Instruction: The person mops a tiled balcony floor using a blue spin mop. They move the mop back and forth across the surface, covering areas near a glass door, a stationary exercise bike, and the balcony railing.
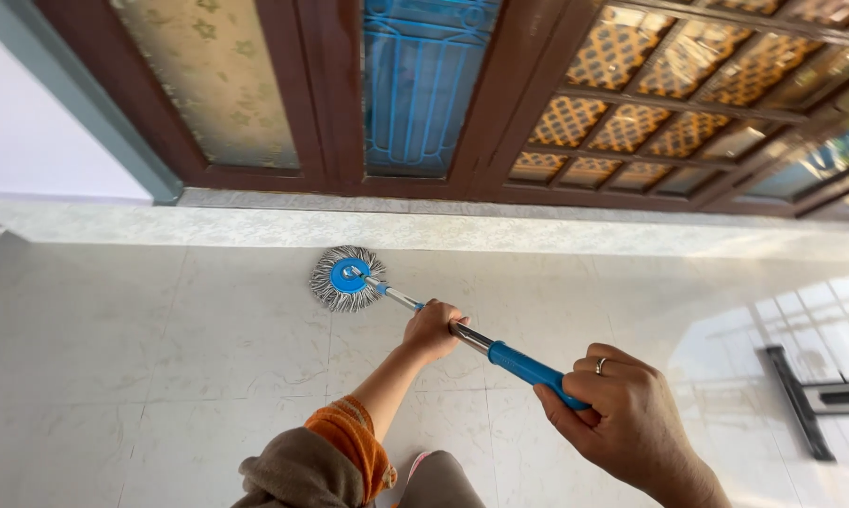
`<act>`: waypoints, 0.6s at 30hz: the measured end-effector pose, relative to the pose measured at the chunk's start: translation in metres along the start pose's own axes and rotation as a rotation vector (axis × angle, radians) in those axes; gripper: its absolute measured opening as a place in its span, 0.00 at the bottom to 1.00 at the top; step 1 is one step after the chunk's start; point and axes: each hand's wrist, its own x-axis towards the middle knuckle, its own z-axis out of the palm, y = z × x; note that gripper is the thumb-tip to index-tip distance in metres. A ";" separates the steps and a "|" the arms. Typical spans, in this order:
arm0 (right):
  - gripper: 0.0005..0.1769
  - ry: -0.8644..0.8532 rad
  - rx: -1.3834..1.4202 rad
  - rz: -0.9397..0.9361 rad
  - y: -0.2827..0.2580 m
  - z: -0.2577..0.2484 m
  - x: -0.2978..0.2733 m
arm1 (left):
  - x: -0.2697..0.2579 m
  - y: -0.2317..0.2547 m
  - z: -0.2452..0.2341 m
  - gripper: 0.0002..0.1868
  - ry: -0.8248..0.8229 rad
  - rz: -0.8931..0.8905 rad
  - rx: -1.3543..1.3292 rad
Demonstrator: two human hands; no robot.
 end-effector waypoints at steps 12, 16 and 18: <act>0.25 0.112 -0.114 0.245 -0.083 -0.001 -0.047 | -0.042 0.010 0.020 0.18 -0.226 0.232 0.008; 0.25 0.134 -0.146 0.334 -0.096 0.002 -0.060 | -0.040 0.014 0.037 0.18 -0.304 0.306 -0.023; 0.25 0.151 -0.148 0.433 -0.103 0.005 -0.065 | -0.036 0.015 0.048 0.20 -0.296 0.444 0.036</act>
